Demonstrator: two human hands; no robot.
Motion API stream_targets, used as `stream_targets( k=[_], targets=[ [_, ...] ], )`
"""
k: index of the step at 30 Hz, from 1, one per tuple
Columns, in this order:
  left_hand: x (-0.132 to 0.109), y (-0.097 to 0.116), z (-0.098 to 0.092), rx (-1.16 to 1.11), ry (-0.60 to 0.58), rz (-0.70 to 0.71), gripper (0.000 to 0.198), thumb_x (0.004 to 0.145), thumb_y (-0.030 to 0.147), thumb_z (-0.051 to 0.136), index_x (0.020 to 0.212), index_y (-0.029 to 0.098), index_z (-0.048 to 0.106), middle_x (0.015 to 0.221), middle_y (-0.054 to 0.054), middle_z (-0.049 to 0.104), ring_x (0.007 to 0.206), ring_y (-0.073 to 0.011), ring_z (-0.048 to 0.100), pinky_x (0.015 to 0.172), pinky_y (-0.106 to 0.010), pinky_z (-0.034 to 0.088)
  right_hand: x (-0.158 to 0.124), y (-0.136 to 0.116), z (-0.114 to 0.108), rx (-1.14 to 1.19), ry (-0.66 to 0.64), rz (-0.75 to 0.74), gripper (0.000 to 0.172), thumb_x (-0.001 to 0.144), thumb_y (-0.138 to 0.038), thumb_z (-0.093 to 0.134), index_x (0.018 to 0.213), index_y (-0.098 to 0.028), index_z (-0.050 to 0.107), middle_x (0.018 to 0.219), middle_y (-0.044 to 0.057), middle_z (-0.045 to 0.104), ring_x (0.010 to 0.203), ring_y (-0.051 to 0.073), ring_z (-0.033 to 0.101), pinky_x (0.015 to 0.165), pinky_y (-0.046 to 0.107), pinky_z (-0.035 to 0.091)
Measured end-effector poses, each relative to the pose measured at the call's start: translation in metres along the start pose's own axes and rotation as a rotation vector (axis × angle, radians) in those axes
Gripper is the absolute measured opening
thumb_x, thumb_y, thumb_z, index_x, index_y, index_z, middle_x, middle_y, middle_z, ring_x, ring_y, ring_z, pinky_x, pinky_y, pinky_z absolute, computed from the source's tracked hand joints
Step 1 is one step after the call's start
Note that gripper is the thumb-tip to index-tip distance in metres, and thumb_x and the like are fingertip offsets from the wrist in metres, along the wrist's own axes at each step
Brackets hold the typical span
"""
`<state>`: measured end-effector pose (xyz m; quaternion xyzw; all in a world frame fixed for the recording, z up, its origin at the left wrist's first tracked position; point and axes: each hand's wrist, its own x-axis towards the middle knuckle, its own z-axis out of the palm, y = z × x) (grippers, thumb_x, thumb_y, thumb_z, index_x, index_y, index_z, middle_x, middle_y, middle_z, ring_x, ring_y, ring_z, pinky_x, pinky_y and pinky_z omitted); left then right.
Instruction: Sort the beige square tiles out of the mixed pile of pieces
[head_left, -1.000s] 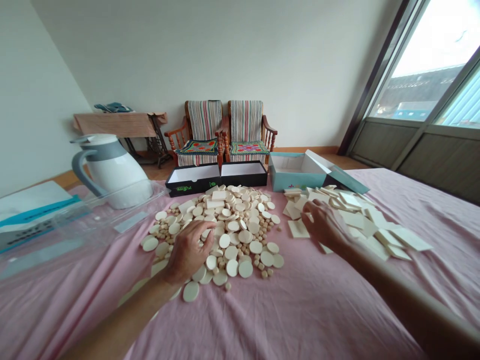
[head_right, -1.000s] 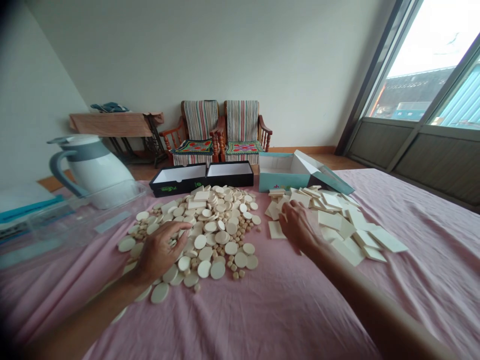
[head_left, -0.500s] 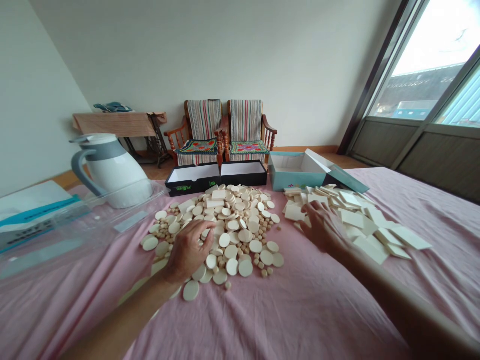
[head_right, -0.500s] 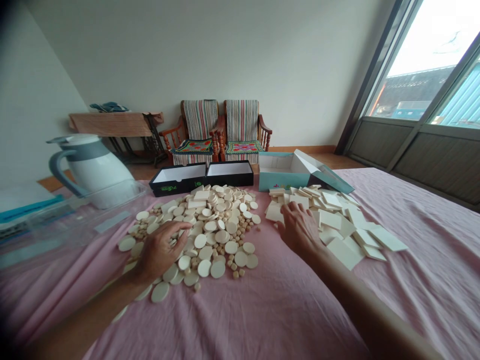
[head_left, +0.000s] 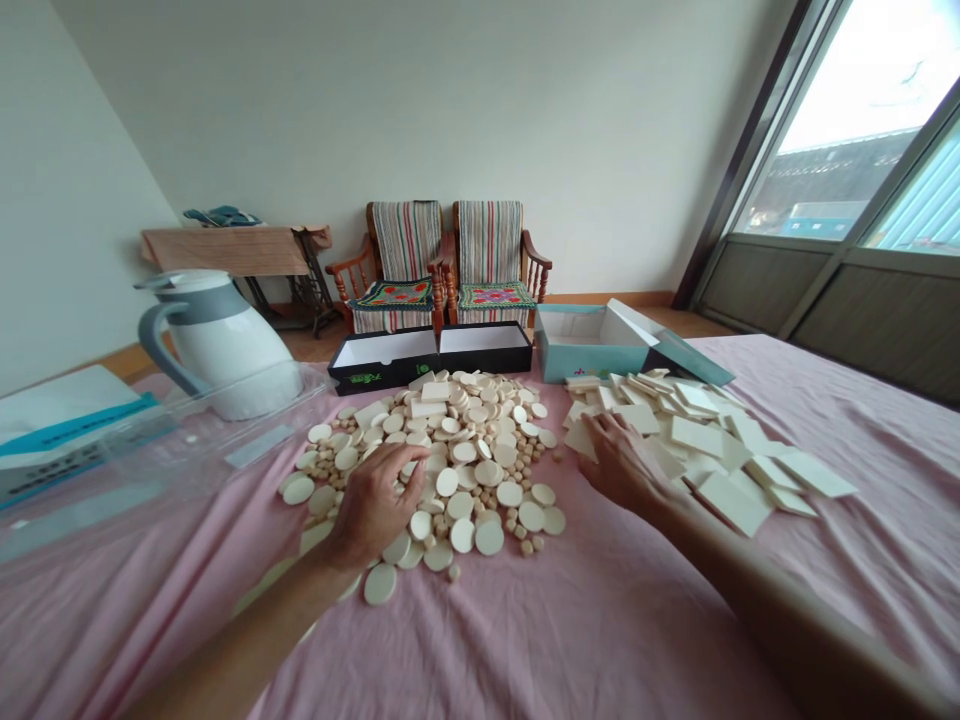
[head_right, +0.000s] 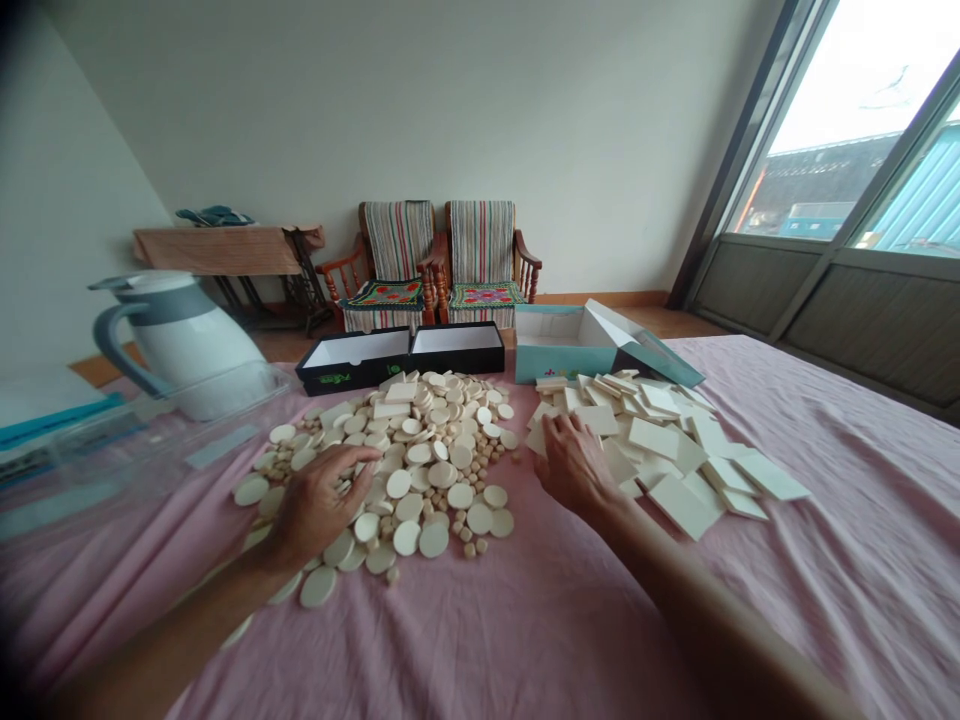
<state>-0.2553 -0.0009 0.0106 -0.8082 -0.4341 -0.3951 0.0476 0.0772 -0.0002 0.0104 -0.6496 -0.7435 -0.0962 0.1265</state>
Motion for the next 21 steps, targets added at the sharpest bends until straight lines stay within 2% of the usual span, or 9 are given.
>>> stream_targets(
  k=[5,8,11,13,15,17,19,21],
  targets=[
    [0.001,0.000,0.000,-0.004,0.001,0.006,0.013,0.087,0.018,0.050,0.092,0.018,0.062,0.089,-0.005,0.068,0.086,-0.0183,0.063,0.078,-0.030,0.049,0.012,0.041,-0.020,-0.060,0.185,0.216,0.045,0.082,-0.038,0.049,0.117,-0.010,0.055,0.105,0.017,0.063,0.100,0.031,0.053,0.084,0.038,0.041],
    [0.001,0.000,0.000,-0.005,0.004,0.006,0.013,0.087,0.018,0.050,0.092,0.018,0.062,0.088,-0.004,0.068,0.085,-0.0182,0.063,0.078,-0.030,0.049,0.016,0.067,-0.028,-0.128,0.235,0.348,0.047,0.083,-0.036,0.047,0.120,-0.008,0.055,0.108,0.020,0.062,0.099,0.033,0.054,0.082,0.041,0.041],
    [0.001,0.000,0.000,-0.006,0.006,0.008,0.013,0.087,0.018,0.050,0.092,0.018,0.063,0.088,-0.004,0.068,0.085,-0.0180,0.064,0.078,-0.030,0.049,0.013,0.074,-0.029,-0.114,0.253,0.333,0.047,0.084,-0.035,0.047,0.124,-0.011,0.054,0.121,0.019,0.058,0.108,0.035,0.051,0.086,0.045,0.040],
    [0.001,-0.001,0.001,-0.004,0.003,0.007,0.013,0.087,0.018,0.050,0.092,0.018,0.063,0.088,-0.004,0.068,0.085,-0.0180,0.064,0.077,-0.030,0.049,0.007,0.067,-0.028,0.008,0.136,0.192,0.041,0.084,-0.034,0.049,0.119,-0.014,0.058,0.120,0.015,0.060,0.107,0.031,0.053,0.089,0.043,0.041],
    [0.000,-0.001,0.001,-0.002,0.000,0.005,0.013,0.087,0.018,0.050,0.092,0.018,0.063,0.088,-0.004,0.067,0.085,-0.0180,0.063,0.077,-0.030,0.049,-0.001,0.054,-0.029,0.156,-0.073,-0.022,0.038,0.079,-0.030,0.055,0.115,-0.018,0.061,0.117,0.012,0.062,0.106,0.027,0.054,0.090,0.039,0.041],
    [0.000,-0.001,0.001,-0.002,-0.003,0.001,0.013,0.087,0.018,0.050,0.092,0.018,0.062,0.088,-0.004,0.067,0.085,-0.0181,0.063,0.077,-0.030,0.049,-0.009,0.040,-0.031,0.211,-0.240,-0.179,0.046,0.073,-0.023,0.060,0.118,-0.021,0.060,0.122,0.010,0.060,0.111,0.027,0.052,0.094,0.041,0.039],
    [0.000,-0.001,0.000,-0.005,-0.006,-0.001,0.013,0.087,0.018,0.050,0.092,0.018,0.062,0.088,-0.004,0.067,0.085,-0.0181,0.063,0.077,-0.030,0.049,-0.015,0.030,-0.032,0.173,-0.308,-0.206,0.053,0.068,-0.016,0.060,0.121,-0.022,0.058,0.126,0.010,0.057,0.115,0.029,0.050,0.097,0.045,0.036],
    [0.000,0.000,-0.001,-0.006,-0.007,-0.003,0.013,0.087,0.018,0.051,0.092,0.018,0.062,0.088,-0.004,0.067,0.085,-0.0181,0.063,0.077,-0.030,0.049,-0.018,0.025,-0.031,0.138,-0.320,-0.181,0.051,0.069,-0.014,0.059,0.119,-0.021,0.060,0.124,0.012,0.058,0.113,0.030,0.051,0.095,0.046,0.036]
  ],
)
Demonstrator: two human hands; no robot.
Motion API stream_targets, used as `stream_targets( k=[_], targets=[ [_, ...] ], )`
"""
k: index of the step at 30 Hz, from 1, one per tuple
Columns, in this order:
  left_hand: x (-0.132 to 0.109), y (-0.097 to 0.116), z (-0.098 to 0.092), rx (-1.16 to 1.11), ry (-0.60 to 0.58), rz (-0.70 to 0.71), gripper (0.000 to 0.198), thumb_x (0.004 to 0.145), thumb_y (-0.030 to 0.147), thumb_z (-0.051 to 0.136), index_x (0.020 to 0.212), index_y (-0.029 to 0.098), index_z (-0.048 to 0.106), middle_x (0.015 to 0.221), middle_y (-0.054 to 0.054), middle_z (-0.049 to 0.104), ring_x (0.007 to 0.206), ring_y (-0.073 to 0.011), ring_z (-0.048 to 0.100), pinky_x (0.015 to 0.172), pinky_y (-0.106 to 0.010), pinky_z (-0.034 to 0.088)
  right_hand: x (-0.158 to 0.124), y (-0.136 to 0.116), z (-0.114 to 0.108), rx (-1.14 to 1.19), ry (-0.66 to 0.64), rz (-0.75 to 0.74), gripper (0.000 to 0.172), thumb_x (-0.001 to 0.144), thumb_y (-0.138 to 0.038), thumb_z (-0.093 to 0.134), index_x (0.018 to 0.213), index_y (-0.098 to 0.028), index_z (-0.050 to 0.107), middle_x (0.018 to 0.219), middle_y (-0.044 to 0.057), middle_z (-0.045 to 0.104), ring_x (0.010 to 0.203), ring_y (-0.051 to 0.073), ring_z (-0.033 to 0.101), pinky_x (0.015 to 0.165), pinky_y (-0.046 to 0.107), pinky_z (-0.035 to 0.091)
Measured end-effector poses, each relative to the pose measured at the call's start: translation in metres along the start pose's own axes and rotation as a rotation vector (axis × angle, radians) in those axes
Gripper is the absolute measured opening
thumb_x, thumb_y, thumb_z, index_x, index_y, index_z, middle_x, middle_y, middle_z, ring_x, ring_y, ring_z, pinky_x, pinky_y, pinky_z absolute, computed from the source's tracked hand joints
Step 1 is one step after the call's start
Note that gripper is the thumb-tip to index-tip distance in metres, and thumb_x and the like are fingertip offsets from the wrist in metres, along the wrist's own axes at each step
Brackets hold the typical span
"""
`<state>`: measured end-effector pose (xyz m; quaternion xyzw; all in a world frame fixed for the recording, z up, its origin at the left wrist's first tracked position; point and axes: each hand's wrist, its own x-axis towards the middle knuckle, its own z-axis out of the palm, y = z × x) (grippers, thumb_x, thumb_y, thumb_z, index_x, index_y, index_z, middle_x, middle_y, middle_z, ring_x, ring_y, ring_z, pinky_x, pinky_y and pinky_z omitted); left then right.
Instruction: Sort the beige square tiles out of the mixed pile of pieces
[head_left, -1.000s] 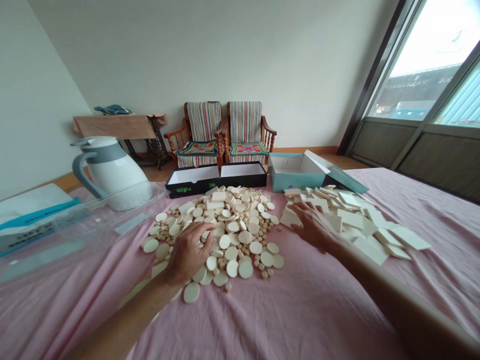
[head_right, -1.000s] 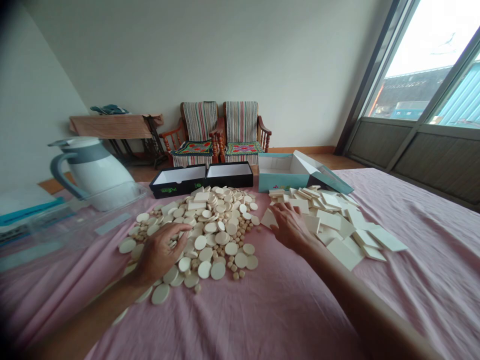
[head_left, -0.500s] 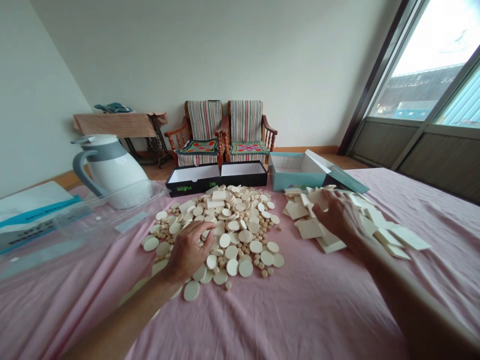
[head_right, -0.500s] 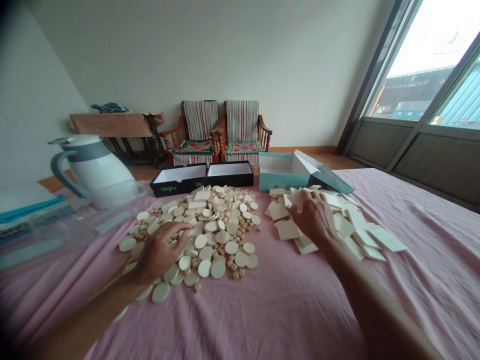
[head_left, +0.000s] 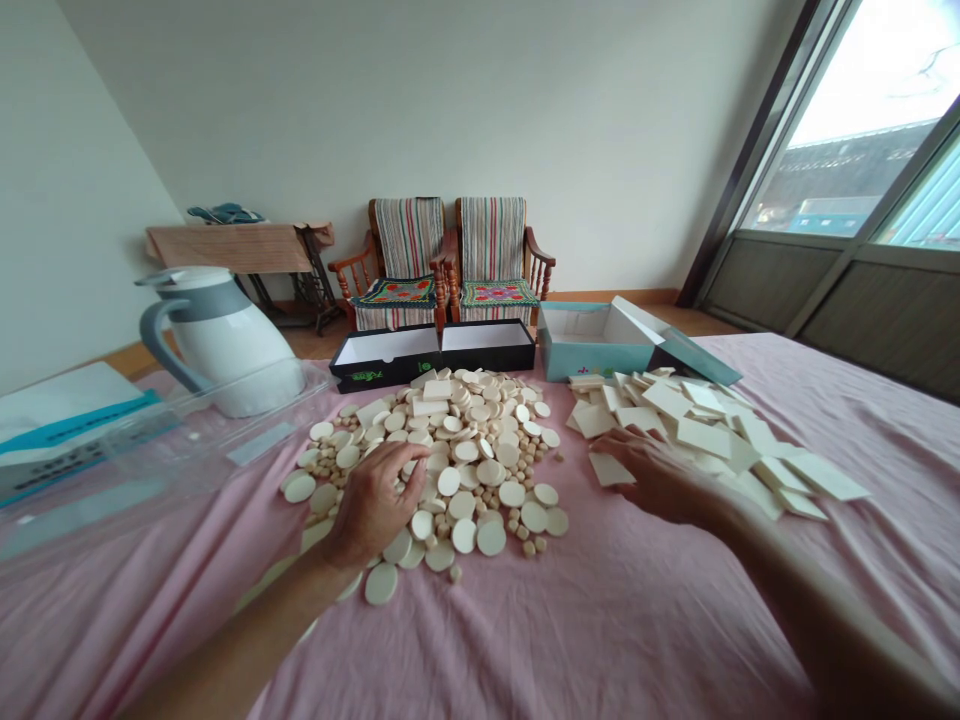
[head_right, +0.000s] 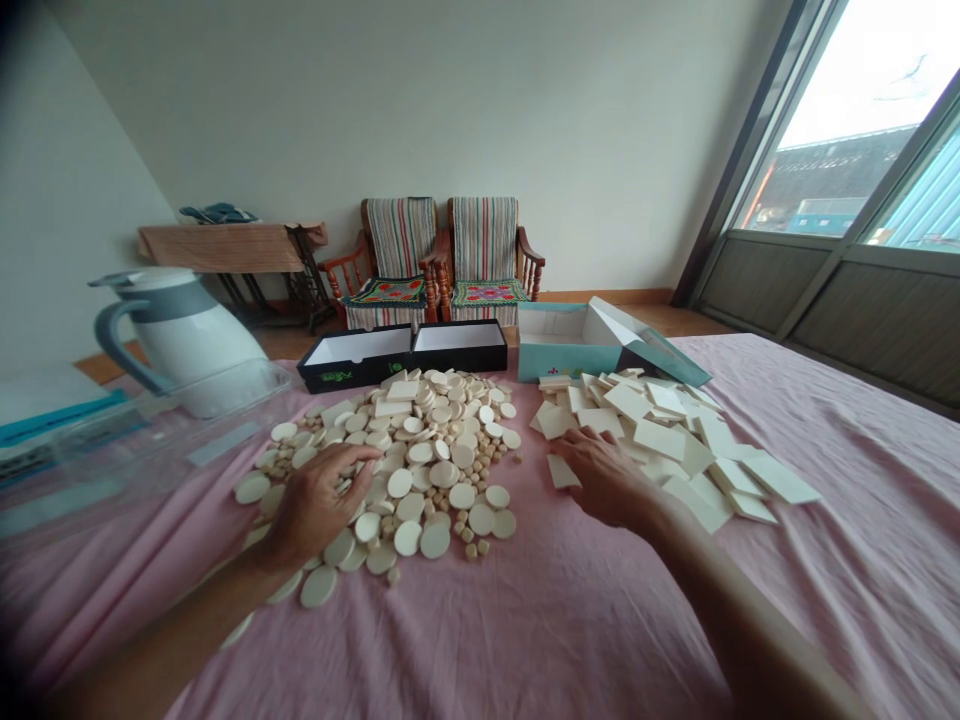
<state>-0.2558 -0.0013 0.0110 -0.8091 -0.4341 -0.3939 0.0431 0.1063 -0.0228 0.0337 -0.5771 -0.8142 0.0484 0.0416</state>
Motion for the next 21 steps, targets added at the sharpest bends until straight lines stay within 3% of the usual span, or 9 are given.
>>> stream_targets(
  k=[5,10,13,21],
  targets=[
    [0.000,0.000,0.000,-0.002,0.001,0.003,0.013,0.087,0.018,0.051,0.091,0.018,0.062,0.087,-0.005,0.067,0.084,-0.0179,0.063,0.077,-0.030,0.049,0.003,-0.002,-0.002,0.075,0.132,0.157,0.032,0.077,-0.038,0.058,0.101,-0.018,0.064,0.097,0.011,0.065,0.087,0.023,0.059,0.075,0.032,0.042],
    [-0.001,-0.001,0.001,-0.001,-0.004,-0.004,0.013,0.088,0.019,0.050,0.092,0.018,0.062,0.088,-0.005,0.067,0.085,-0.0182,0.063,0.078,-0.030,0.049,-0.001,-0.008,-0.005,0.110,0.004,0.145,0.022,0.079,-0.040,0.054,0.080,-0.020,0.062,0.077,0.005,0.064,0.068,0.017,0.056,0.061,0.027,0.036],
    [-0.001,-0.001,0.001,0.002,-0.004,-0.006,0.013,0.088,0.020,0.051,0.092,0.018,0.062,0.089,-0.005,0.067,0.085,-0.0180,0.064,0.077,-0.030,0.049,-0.001,-0.003,-0.001,-0.020,0.026,0.222,0.025,0.080,-0.041,0.053,0.072,-0.018,0.059,0.076,0.008,0.063,0.067,0.018,0.055,0.061,0.029,0.035],
    [0.000,-0.002,0.001,-0.001,-0.011,-0.007,0.013,0.087,0.020,0.051,0.092,0.018,0.062,0.089,-0.004,0.067,0.085,-0.0181,0.063,0.078,-0.030,0.049,0.009,0.008,0.017,-0.152,0.155,0.315,0.036,0.083,-0.045,0.054,0.100,-0.014,0.059,0.094,0.014,0.061,0.089,0.026,0.057,0.070,0.032,0.041]
  ],
)
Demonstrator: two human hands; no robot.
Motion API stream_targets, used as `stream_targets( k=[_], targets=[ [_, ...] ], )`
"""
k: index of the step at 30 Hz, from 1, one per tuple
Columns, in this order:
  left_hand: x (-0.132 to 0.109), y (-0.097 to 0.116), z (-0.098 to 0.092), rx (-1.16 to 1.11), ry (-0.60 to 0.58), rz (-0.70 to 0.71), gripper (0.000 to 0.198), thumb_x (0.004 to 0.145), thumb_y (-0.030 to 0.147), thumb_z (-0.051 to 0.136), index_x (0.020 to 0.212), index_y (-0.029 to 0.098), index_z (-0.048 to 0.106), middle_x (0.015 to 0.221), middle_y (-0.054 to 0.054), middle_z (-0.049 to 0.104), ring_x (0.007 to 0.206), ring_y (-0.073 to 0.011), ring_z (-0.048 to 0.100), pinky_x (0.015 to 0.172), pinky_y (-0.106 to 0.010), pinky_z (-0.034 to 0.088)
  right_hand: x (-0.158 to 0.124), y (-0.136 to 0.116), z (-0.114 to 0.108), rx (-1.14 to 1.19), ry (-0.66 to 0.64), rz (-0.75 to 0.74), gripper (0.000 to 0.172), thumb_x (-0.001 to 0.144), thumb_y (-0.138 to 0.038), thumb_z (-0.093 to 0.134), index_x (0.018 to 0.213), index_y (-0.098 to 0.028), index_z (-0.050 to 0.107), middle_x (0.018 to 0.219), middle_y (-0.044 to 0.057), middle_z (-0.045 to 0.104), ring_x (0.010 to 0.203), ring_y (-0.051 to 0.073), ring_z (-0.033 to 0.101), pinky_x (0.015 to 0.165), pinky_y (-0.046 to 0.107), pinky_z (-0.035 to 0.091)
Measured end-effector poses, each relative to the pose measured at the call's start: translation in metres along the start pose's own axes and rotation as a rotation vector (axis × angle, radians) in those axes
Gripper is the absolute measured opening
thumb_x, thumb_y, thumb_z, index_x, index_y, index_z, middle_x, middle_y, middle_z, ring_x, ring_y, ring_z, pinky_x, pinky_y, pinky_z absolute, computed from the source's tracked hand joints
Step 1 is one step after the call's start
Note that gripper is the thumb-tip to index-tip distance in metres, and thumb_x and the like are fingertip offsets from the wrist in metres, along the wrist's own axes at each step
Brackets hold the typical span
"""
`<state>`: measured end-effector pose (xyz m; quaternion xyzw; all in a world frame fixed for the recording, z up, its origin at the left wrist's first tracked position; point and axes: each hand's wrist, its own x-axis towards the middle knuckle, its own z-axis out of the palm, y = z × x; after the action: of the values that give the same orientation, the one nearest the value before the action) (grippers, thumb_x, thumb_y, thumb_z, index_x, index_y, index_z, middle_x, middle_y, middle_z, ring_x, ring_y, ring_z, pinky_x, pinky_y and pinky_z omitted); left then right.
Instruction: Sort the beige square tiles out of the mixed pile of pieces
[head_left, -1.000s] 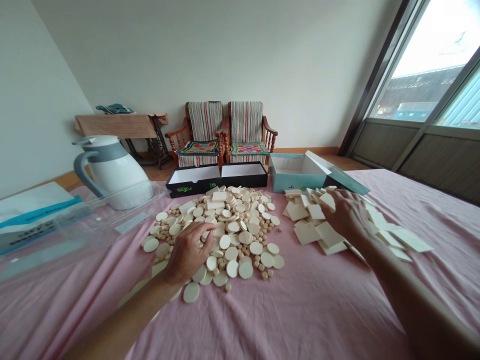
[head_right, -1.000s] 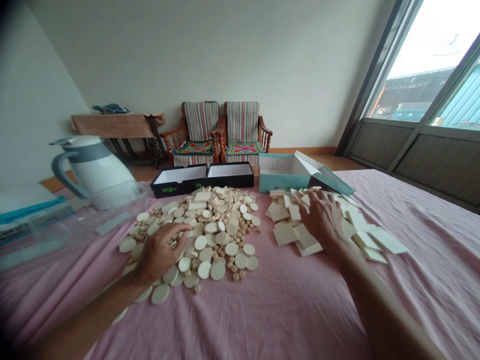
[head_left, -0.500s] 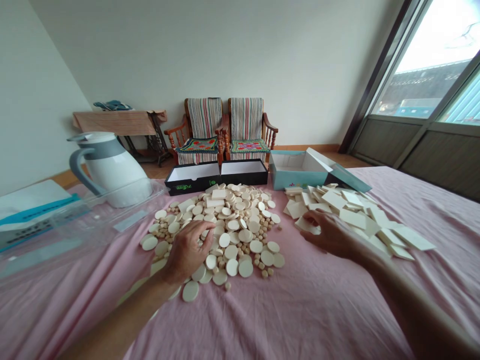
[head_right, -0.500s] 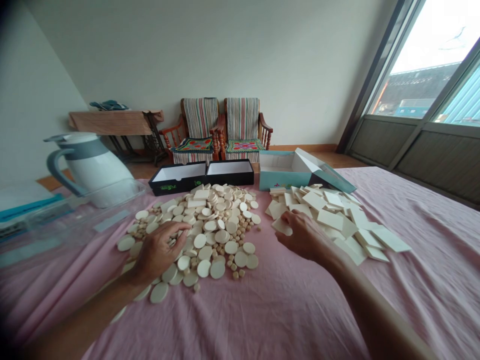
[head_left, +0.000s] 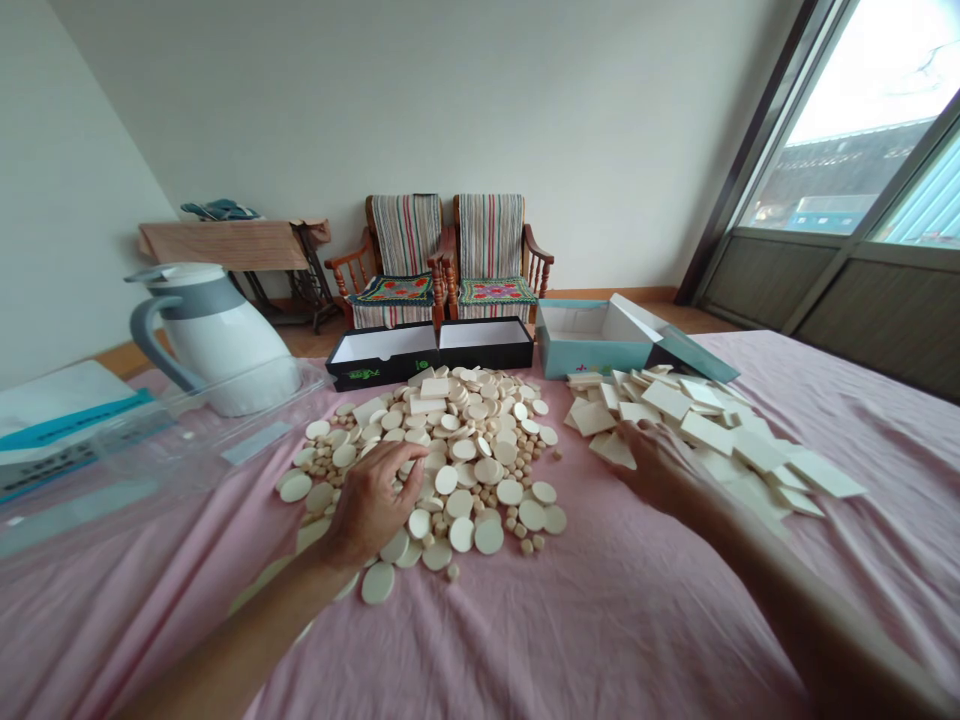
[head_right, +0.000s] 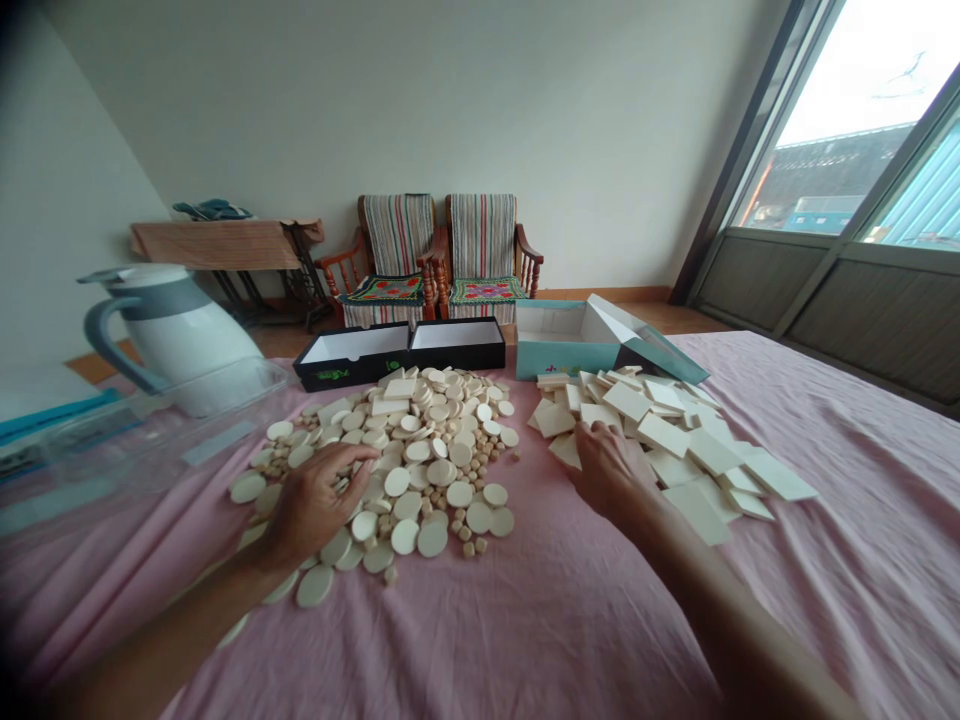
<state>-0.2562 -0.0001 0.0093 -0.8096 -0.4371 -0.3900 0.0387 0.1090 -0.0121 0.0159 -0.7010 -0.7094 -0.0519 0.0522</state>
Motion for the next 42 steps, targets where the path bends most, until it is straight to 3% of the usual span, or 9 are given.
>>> stream_targets(
  k=[7,14,19,30,35,42],
  targets=[
    [-0.001,-0.001,0.002,0.004,-0.001,0.003,0.012,0.088,0.019,0.050,0.092,0.018,0.062,0.088,-0.004,0.067,0.085,-0.0182,0.063,0.078,-0.031,0.049,-0.001,-0.018,-0.008,-0.053,0.026,0.081,0.027,0.085,-0.041,0.055,0.095,-0.017,0.060,0.104,0.013,0.055,0.095,0.027,0.055,0.064,0.031,0.041],
    [0.000,0.001,0.001,0.003,-0.007,0.002,0.013,0.088,0.020,0.050,0.092,0.018,0.062,0.088,-0.005,0.067,0.085,-0.0183,0.063,0.077,-0.031,0.049,0.026,-0.029,-0.023,-0.077,0.101,-0.014,0.032,0.085,-0.040,0.053,0.105,-0.015,0.061,0.106,0.013,0.061,0.104,0.029,0.050,0.082,0.037,0.039],
    [0.001,0.003,-0.001,0.007,-0.005,0.008,0.015,0.088,0.020,0.048,0.090,0.018,0.062,0.086,-0.005,0.068,0.082,-0.0177,0.064,0.075,-0.030,0.050,0.051,-0.037,-0.010,-0.148,0.043,-0.081,0.044,0.080,-0.043,0.057,0.110,-0.011,0.059,0.109,0.018,0.062,0.108,0.033,0.048,0.089,0.044,0.033],
    [0.001,0.003,-0.001,0.007,-0.019,0.003,0.014,0.088,0.019,0.048,0.090,0.018,0.062,0.085,-0.004,0.067,0.082,-0.0177,0.064,0.075,-0.030,0.050,0.092,-0.015,-0.003,0.038,-0.106,-0.272,0.067,0.070,-0.039,0.066,0.129,-0.015,0.047,0.121,0.017,0.056,0.113,0.034,0.047,0.087,0.042,0.037],
    [0.001,0.002,0.000,0.009,-0.019,0.009,0.014,0.087,0.018,0.048,0.090,0.018,0.062,0.085,-0.004,0.067,0.082,-0.0178,0.063,0.076,-0.030,0.049,0.098,-0.016,0.000,-0.013,-0.196,-0.236,0.058,0.069,-0.039,0.066,0.122,-0.018,0.055,0.121,0.016,0.059,0.113,0.035,0.049,0.089,0.046,0.036],
    [0.000,0.001,0.000,0.005,-0.031,-0.005,0.015,0.087,0.018,0.048,0.090,0.018,0.063,0.086,-0.004,0.068,0.082,-0.0177,0.064,0.076,-0.029,0.049,0.099,-0.010,-0.013,0.220,-0.273,-0.414,0.063,0.065,-0.024,0.068,0.127,-0.022,0.055,0.125,0.009,0.058,0.113,0.027,0.053,0.095,0.037,0.037]
  ],
)
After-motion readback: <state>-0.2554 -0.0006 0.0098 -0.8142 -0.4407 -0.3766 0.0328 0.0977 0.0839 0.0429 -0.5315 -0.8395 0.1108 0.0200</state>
